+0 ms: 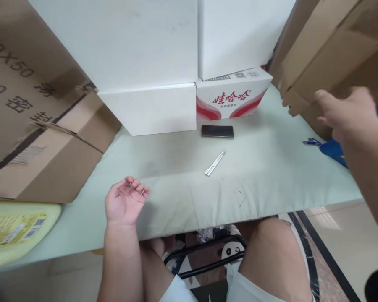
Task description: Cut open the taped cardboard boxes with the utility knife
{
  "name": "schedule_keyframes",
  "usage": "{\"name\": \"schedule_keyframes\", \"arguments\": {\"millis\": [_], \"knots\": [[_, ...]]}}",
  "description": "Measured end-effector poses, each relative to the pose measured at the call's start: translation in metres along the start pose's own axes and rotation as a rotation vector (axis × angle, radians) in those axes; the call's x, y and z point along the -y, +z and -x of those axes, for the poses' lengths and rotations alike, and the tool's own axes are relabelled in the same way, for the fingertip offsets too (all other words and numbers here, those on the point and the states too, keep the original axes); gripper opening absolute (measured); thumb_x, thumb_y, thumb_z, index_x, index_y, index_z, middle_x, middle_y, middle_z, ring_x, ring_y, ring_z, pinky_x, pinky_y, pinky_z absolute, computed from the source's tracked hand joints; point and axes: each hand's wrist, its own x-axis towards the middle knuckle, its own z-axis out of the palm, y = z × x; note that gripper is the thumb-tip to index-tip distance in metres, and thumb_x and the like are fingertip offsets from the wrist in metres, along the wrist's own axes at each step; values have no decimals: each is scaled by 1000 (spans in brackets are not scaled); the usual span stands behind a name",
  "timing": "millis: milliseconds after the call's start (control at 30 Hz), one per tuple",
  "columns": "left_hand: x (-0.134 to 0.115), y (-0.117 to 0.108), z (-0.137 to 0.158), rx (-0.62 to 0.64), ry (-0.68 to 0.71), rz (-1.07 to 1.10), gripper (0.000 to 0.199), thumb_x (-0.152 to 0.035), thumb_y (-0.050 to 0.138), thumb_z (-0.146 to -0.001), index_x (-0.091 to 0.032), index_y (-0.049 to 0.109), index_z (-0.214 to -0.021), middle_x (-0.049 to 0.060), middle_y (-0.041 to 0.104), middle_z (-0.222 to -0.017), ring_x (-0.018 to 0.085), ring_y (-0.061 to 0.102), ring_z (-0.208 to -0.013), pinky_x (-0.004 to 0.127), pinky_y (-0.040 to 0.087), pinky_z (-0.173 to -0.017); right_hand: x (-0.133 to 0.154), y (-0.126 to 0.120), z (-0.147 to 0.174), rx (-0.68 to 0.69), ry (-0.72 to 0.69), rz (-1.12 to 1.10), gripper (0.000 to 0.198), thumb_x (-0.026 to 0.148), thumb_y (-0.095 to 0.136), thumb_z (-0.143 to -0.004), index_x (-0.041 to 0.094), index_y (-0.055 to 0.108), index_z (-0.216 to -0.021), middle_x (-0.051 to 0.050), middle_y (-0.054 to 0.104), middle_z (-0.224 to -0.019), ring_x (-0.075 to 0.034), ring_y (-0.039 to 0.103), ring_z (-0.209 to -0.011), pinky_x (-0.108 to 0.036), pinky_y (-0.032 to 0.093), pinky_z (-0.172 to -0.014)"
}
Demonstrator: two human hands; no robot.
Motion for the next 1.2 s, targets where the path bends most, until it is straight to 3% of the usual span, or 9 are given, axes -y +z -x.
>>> {"name": "schedule_keyframes", "arguments": {"millis": [167,300,433,667,800,933,1067,1133,1200], "knots": [[-17,-9,5,44,58,51,13,-24,68,-67,-18,57,-67,-4,50,-60,9,51,-51,26,55,-58,-4,23,48,150,134,-165,37,38,69,-85,28,59,-119,-20,55,-148,-43,55,-140,-68,49,-111],[-28,-18,13,55,74,131,13,-23,67,-68,-18,55,-68,-5,48,-60,9,49,-51,25,54,-58,-7,47,106,317,55,-233,25,40,72,-80,32,59,-100,-12,67,-130,-40,59,-133,-65,52,-108],[-40,-32,23,40,102,260,12,-22,63,-71,-19,52,-68,-6,45,-59,8,47,-50,24,51,-58,36,85,162,596,-203,-240,33,50,68,-82,29,62,-107,-7,69,-125,-32,66,-119,-59,57,-102],[-70,-82,34,22,229,406,16,-23,60,-74,-21,45,-70,-8,38,-60,7,43,-50,23,48,-60,174,178,307,1008,-865,-266,27,35,58,-89,26,61,-114,-12,70,-123,-29,69,-112,-47,61,-88],[-82,-105,38,7,269,443,18,-23,60,-75,-21,43,-70,-8,36,-61,7,41,-50,22,47,-60,239,234,384,996,-1351,-209,43,16,50,-86,19,59,-128,-15,66,-135,-30,64,-122,-48,55,-101],[-91,-118,38,3,262,508,19,-21,59,-78,-21,41,-70,-7,35,-60,7,40,-50,22,47,-59,291,284,427,920,-1598,-71,64,3,44,-80,19,53,-141,-10,53,-157,-28,50,-143,-45,43,-117],[-94,-126,37,10,245,598,18,-20,56,-80,-20,41,-69,-7,34,-59,7,39,-50,22,47,-59,334,332,424,802,-1488,-56,49,13,43,-89,25,57,-135,-7,62,-145,-26,56,-135,-43,47,-113],[-95,-129,37,15,257,602,19,-21,56,-80,-20,41,-69,-7,34,-59,7,39,-50,22,46,-59,347,361,407,706,-1336,-31,44,21,47,-92,27,57,-134,-10,59,-145,-32,55,-134,-49,51,-108],[-95,-131,36,22,274,579,20,-21,58,-81,-20,41,-70,-7,34,-59,7,39,-50,22,47,-59,352,391,385,730,-1348,92,31,26,55,-90,26,67,-119,-14,64,-134,-39,58,-128,-56,53,-101]]}}
